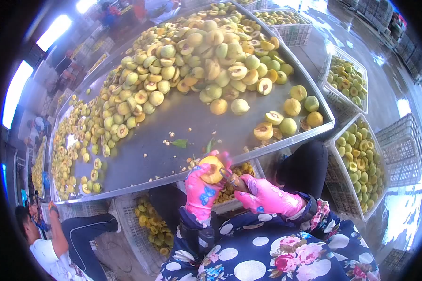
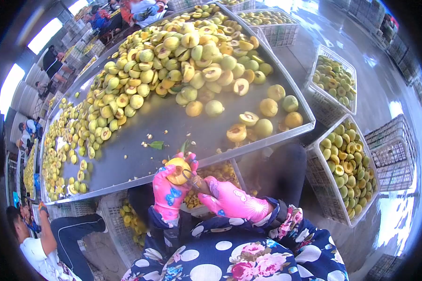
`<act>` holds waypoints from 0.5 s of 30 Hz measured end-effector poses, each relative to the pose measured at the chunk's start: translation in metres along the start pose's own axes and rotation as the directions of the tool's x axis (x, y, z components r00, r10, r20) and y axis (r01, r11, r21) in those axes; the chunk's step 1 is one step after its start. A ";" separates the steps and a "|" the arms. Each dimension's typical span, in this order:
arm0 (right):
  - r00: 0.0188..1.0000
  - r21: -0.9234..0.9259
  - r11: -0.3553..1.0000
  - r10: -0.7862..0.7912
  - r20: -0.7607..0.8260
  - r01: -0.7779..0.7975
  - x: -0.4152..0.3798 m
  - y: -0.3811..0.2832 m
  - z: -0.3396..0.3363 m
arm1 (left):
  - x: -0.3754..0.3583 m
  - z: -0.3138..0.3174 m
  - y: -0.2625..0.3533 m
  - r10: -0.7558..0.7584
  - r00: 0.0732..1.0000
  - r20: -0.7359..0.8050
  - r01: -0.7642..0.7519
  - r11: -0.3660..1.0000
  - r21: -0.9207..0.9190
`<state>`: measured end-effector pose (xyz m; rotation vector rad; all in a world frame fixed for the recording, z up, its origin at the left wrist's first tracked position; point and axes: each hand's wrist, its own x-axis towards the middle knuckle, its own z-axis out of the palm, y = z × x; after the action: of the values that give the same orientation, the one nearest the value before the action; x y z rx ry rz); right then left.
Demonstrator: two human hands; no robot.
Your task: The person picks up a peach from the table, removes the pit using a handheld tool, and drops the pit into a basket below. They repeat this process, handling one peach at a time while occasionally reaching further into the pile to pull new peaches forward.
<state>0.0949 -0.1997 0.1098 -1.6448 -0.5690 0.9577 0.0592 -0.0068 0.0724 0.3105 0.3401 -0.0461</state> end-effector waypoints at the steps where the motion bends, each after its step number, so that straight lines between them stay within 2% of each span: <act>1: 1.000 -0.008 1.000 -0.029 -0.004 0.029 0.003 0.002 0.004 | -0.002 -0.003 0.000 0.003 1.000 0.016 -0.003 1.000 -0.006; 4: 1.000 -0.016 1.000 -0.011 -0.022 0.011 0.009 0.010 0.015 | -0.007 -0.005 -0.001 0.008 0.998 0.059 -0.008 1.000 0.008; 7: 0.997 -0.058 0.998 -0.018 -0.077 0.013 0.010 0.005 0.022 | -0.011 0.001 -0.004 0.060 0.998 -0.010 -0.058 0.994 0.093; 10: 0.996 0.024 0.998 0.059 -0.062 -0.058 0.013 0.008 0.028 | -0.015 0.008 -0.008 0.124 0.990 -0.061 -0.113 0.980 0.165; 13: 0.999 0.085 0.996 0.032 -0.034 -0.029 0.015 0.014 0.032 | -0.017 0.010 -0.011 0.163 0.984 -0.078 -0.145 0.970 0.195; 15: 0.996 -0.006 0.999 -0.048 -0.072 0.048 0.018 0.025 0.036 | -0.017 0.012 -0.015 0.200 0.973 -0.111 -0.173 0.961 0.215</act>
<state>0.0726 -0.1728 0.0783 -1.6553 -0.5598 0.8596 0.0460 -0.0246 0.0843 0.5504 0.4366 0.1271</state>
